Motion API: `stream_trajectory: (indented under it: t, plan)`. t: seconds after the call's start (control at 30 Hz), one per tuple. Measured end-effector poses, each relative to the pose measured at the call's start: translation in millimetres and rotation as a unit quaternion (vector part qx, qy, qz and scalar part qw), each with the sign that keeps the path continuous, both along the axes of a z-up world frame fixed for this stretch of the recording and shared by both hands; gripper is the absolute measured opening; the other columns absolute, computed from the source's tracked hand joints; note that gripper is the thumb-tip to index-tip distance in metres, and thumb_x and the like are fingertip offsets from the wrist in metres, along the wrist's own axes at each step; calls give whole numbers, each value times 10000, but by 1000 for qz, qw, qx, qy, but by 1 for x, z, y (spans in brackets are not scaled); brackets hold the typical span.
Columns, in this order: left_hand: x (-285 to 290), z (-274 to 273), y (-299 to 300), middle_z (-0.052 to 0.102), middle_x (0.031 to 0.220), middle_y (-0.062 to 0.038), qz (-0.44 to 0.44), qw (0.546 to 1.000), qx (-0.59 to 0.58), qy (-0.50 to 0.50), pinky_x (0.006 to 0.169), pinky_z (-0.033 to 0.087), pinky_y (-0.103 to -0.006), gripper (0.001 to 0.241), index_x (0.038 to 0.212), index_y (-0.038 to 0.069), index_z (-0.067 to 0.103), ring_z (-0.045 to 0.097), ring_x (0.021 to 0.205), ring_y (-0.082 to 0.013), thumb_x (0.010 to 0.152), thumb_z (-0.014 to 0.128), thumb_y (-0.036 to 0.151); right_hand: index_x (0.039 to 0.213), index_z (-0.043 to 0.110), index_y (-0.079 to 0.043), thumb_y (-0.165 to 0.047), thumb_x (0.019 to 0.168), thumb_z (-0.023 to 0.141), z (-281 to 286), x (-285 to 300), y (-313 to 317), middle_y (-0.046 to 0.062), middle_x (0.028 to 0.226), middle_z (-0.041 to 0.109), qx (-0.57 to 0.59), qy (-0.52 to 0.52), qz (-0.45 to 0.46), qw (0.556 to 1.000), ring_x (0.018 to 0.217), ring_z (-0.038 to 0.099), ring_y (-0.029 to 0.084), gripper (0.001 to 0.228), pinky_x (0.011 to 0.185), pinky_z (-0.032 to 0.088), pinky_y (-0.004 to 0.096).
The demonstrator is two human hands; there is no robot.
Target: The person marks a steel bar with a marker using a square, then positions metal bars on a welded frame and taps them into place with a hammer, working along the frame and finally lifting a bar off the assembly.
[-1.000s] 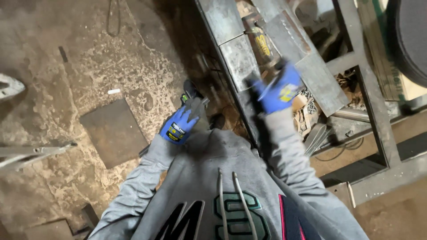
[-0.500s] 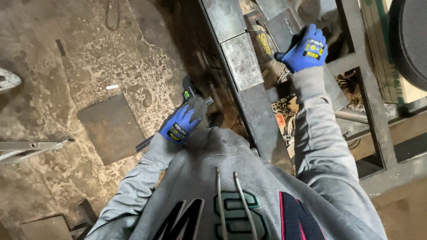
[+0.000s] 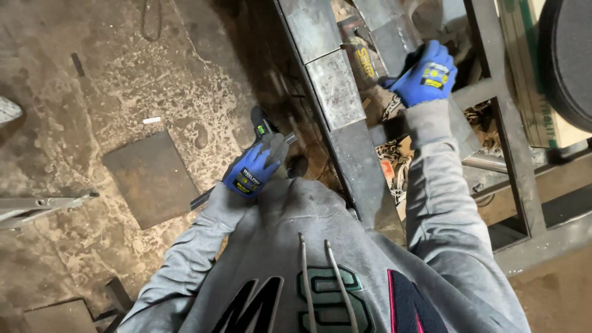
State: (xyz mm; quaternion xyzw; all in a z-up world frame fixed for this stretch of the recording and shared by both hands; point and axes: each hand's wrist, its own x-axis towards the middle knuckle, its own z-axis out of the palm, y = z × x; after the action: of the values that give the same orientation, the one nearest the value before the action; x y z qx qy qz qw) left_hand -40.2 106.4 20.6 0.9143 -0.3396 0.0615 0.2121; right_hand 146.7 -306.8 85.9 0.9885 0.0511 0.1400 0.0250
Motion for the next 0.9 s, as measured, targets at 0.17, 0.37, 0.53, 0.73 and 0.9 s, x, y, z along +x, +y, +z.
stream_trajectory:
  t: [0.17,0.37,0.53,0.73,0.9]
  plan:
    - [-2,13,1,612,1273,-181,-9,999,42,28,1039,510,-452,403,1217,149,694,579,1246,-392,831,635,248,1208,490,-40,-534,618,1005,2,7,-23,180,1125,596,65,83,-46,993,1054,568,397,925,878,478,510]
    - [-14,-11,8,584,1301,-165,0,996,85,0,1061,490,-459,417,1291,182,656,554,1270,-377,887,570,238,1135,516,-47,-479,644,1005,18,-18,-8,163,1083,604,71,74,-40,994,1015,569,386,817,862,486,501]
    - [-16,1,2,565,1300,-161,-42,990,130,-47,1079,491,-471,482,1360,183,608,544,1271,-374,885,539,227,1028,522,-18,-312,685,1003,47,-112,20,155,998,566,143,5,12,990,938,545,373,660,831,465,497]
    - [-22,-50,-49,606,1270,-142,-63,991,35,-116,1050,501,-497,285,1187,168,714,554,1252,-374,939,611,263,874,545,-6,-367,571,944,95,-196,98,159,829,562,255,69,-85,961,769,550,373,618,703,455,478]
    - [-26,-81,-70,611,1260,-152,-30,983,-64,-167,988,527,-540,207,1105,174,709,591,1182,-403,932,668,280,916,575,-3,-359,629,914,79,-207,98,166,861,587,261,70,-57,961,801,571,376,569,728,469,477]
